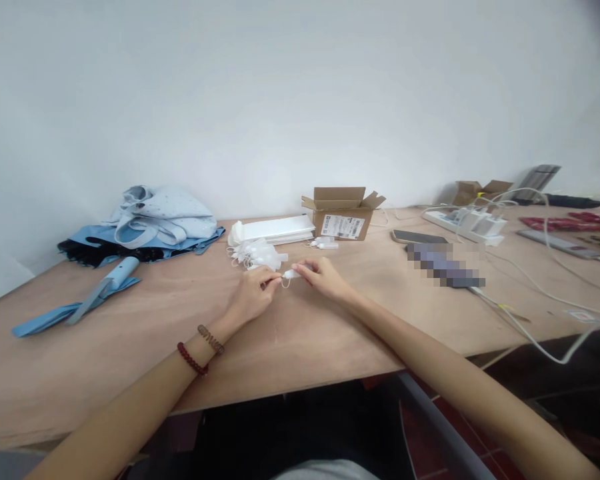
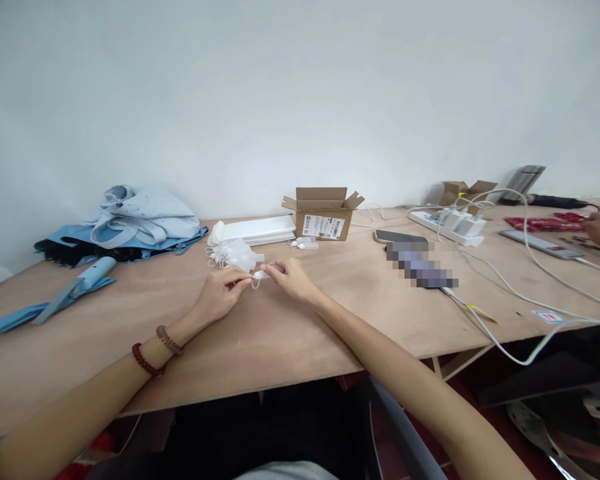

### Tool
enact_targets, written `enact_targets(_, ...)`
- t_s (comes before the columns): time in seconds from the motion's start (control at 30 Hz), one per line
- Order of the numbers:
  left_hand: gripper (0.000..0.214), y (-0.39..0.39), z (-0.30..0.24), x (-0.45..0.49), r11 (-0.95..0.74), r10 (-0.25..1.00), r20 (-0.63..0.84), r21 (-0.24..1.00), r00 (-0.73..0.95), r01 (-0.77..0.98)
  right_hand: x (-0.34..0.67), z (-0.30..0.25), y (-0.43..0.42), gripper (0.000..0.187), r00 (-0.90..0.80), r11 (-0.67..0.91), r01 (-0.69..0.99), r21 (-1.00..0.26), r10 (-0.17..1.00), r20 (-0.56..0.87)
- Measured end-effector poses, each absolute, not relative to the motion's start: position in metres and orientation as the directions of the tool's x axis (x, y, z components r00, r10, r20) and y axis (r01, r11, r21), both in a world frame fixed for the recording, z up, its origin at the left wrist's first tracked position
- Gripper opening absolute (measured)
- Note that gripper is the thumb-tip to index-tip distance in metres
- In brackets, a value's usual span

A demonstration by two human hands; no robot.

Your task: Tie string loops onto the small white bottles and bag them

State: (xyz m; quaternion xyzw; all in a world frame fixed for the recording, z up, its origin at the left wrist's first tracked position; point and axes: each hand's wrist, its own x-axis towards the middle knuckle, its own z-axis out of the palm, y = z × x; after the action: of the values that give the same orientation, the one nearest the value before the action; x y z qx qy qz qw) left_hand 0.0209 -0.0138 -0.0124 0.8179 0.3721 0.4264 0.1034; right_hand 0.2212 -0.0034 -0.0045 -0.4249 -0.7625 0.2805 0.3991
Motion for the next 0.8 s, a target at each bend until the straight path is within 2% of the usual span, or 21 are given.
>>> enact_targets(0.3, 0.016, -0.015, -0.008, 0.024, -0.679, 0.718, 0.601, 0.491, 0.352, 0.546, 0.224, 0.01, -0.005, 0.046, -0.343, 0.501, 0.374, -0.781, 0.857, 0.385)
enact_targets(0.63, 0.013, -0.012, -0.006, 0.021, -0.664, 0.729, 0.562, 0.445, 0.39, 0.601, 0.227, 0.013, -0.001, 0.045, -0.341, 0.532, 0.431, -0.729, 0.844, 0.414)
enact_targets(0.8, 0.019, -0.013, -0.013, 0.019, -0.68, 0.694, 0.574, 0.323, 0.435, 0.658, 0.222, 0.004, -0.002, 0.044, -0.355, 0.515, 0.481, -0.71, 0.854, 0.38)
